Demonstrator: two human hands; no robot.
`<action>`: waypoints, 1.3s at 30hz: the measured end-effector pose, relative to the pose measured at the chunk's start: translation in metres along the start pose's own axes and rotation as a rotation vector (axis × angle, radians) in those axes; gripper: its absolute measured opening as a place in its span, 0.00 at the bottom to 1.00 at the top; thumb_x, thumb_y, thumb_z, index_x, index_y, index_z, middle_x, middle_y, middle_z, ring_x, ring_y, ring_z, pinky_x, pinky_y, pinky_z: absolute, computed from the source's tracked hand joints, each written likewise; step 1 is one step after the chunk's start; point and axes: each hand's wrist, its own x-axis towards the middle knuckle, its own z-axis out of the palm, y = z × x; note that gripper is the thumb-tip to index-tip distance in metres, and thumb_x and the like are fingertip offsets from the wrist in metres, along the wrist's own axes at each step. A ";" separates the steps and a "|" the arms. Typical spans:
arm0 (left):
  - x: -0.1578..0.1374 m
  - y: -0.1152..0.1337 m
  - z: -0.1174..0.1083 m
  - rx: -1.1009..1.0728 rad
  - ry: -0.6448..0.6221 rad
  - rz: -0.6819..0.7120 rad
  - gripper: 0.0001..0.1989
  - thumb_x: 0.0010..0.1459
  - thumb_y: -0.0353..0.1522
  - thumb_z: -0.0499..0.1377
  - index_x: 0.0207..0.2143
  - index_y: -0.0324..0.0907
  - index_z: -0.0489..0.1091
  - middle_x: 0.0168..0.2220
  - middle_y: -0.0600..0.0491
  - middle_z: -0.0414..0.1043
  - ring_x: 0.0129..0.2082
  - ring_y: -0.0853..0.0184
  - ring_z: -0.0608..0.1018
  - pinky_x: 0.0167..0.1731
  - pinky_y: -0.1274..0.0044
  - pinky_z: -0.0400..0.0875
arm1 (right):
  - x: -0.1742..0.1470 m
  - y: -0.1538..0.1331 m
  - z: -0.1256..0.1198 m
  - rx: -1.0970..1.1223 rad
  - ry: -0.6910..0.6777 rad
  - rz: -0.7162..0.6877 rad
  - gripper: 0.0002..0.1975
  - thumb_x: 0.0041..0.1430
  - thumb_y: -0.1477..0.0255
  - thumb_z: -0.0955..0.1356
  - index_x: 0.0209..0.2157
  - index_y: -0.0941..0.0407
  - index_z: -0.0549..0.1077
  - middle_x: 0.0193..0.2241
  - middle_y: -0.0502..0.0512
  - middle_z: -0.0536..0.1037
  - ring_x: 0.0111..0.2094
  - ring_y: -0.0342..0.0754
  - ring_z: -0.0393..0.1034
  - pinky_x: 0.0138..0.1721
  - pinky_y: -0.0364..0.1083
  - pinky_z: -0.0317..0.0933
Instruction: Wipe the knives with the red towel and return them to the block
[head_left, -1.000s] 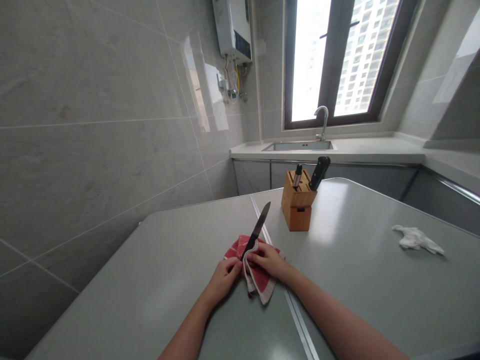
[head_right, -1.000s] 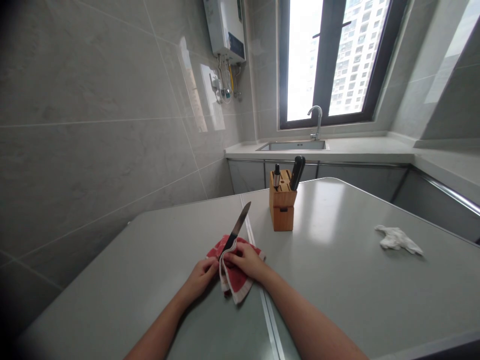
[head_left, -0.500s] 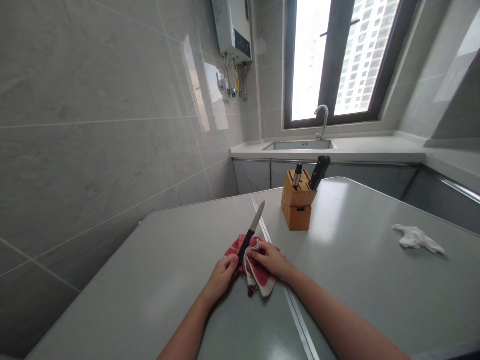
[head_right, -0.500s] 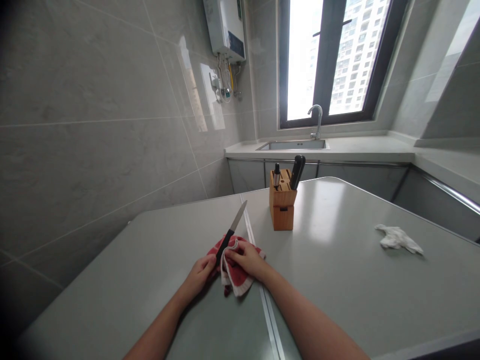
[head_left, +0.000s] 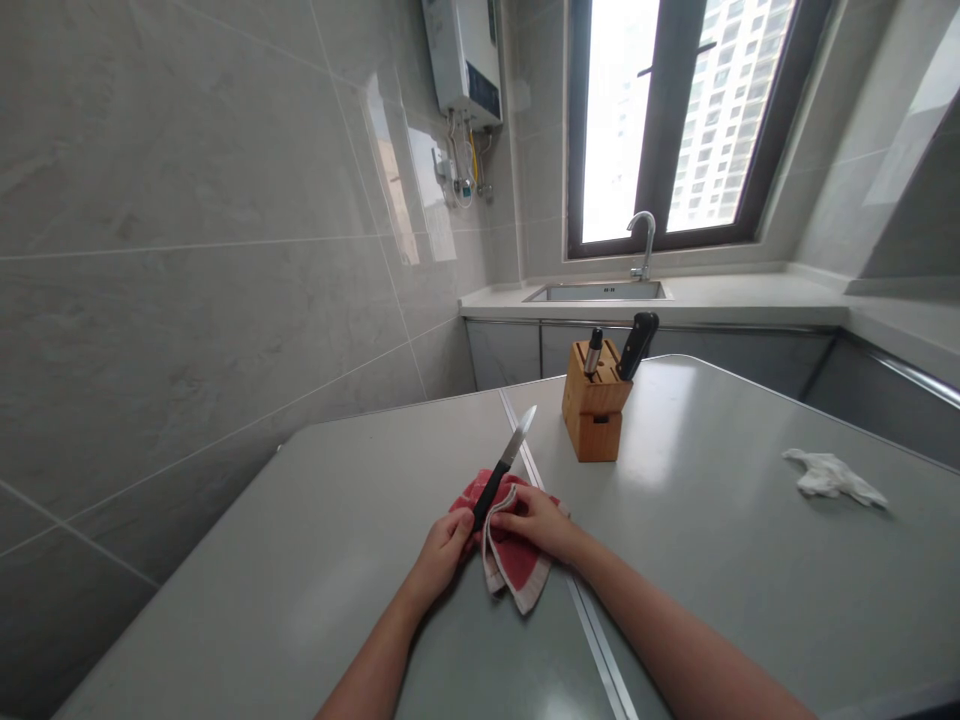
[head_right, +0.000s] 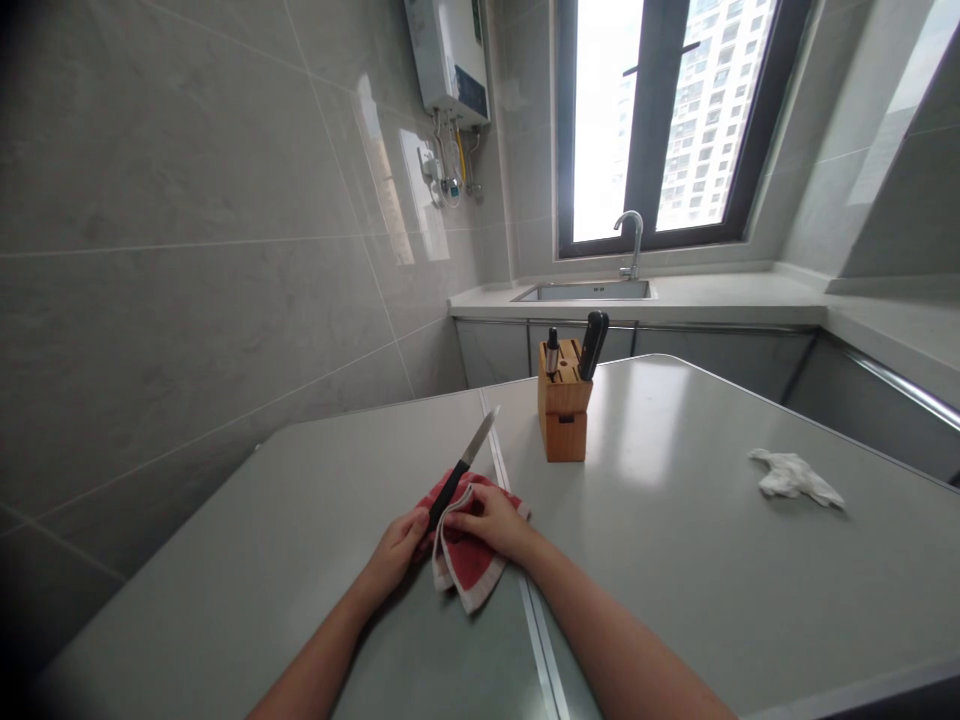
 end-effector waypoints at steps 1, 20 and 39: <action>0.000 0.002 0.000 0.034 0.003 0.025 0.24 0.60 0.48 0.47 0.24 0.37 0.64 0.20 0.58 0.57 0.20 0.73 0.59 0.21 0.80 0.52 | 0.000 0.001 -0.001 -0.014 -0.006 -0.003 0.14 0.45 0.62 0.73 0.33 0.56 0.75 0.32 0.52 0.77 0.33 0.48 0.71 0.38 0.47 0.64; -0.002 0.012 0.004 0.240 -0.003 0.181 0.20 0.60 0.42 0.50 0.22 0.37 0.66 0.21 0.56 0.62 0.23 0.71 0.63 0.25 0.80 0.56 | -0.002 -0.002 0.002 0.078 0.027 0.072 0.16 0.40 0.65 0.75 0.32 0.58 0.74 0.31 0.52 0.78 0.33 0.49 0.71 0.37 0.48 0.65; -0.004 0.015 0.006 0.364 0.009 0.166 0.19 0.60 0.40 0.51 0.22 0.37 0.66 0.21 0.56 0.63 0.23 0.71 0.63 0.25 0.80 0.55 | 0.004 -0.001 -0.001 0.626 0.215 0.080 0.12 0.48 0.66 0.72 0.34 0.57 0.74 0.28 0.52 0.78 0.30 0.46 0.72 0.41 0.48 0.64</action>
